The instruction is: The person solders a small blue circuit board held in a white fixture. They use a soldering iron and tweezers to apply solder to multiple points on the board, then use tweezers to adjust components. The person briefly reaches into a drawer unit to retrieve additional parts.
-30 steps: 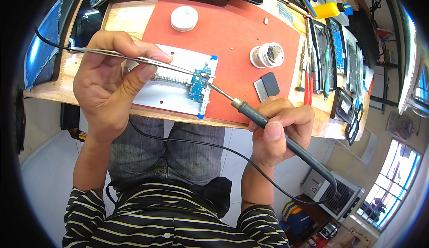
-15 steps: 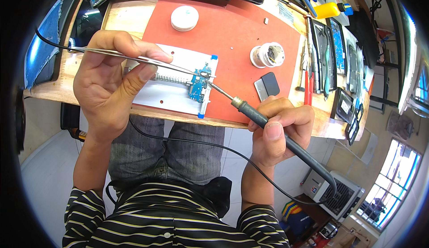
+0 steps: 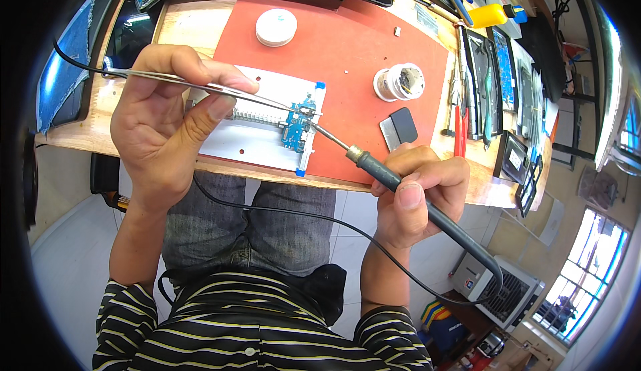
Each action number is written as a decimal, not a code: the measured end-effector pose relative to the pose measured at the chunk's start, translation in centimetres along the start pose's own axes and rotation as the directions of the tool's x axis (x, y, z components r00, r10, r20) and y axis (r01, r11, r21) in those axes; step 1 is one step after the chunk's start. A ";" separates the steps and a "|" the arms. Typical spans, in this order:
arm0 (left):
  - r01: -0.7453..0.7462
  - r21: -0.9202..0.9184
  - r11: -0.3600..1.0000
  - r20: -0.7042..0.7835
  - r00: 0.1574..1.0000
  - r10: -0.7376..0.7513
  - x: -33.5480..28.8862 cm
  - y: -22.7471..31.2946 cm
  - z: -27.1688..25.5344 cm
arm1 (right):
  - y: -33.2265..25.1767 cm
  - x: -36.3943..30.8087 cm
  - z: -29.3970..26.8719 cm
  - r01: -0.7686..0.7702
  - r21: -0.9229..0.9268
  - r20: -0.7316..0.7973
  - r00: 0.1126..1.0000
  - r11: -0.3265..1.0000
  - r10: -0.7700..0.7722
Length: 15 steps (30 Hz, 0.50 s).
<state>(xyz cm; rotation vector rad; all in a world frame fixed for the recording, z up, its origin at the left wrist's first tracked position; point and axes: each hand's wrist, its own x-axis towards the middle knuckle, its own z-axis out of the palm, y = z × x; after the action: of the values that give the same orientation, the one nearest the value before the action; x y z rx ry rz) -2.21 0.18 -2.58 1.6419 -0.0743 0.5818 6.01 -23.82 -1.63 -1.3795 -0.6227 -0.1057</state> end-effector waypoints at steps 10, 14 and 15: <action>0.000 0.005 1.000 0.004 1.000 0.000 0.0 0.1 0.0 | 0.1 0.0 0.0 0.004 0.001 0.009 1.000 1.000 -0.004; -0.007 0.004 1.000 0.002 1.000 0.007 0.0 0.0 0.0 | 0.1 0.0 0.0 0.005 -0.010 0.003 1.000 1.000 -0.005; -0.002 0.005 1.000 0.001 1.000 0.002 0.0 0.0 0.0 | 0.1 0.0 0.0 0.005 -0.012 0.003 1.000 1.000 -0.005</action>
<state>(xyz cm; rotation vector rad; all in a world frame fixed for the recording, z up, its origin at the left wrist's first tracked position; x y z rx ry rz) -2.20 0.16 -2.54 1.6466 -0.0751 0.5832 6.04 -23.84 -1.71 -1.3896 -0.6295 -0.1115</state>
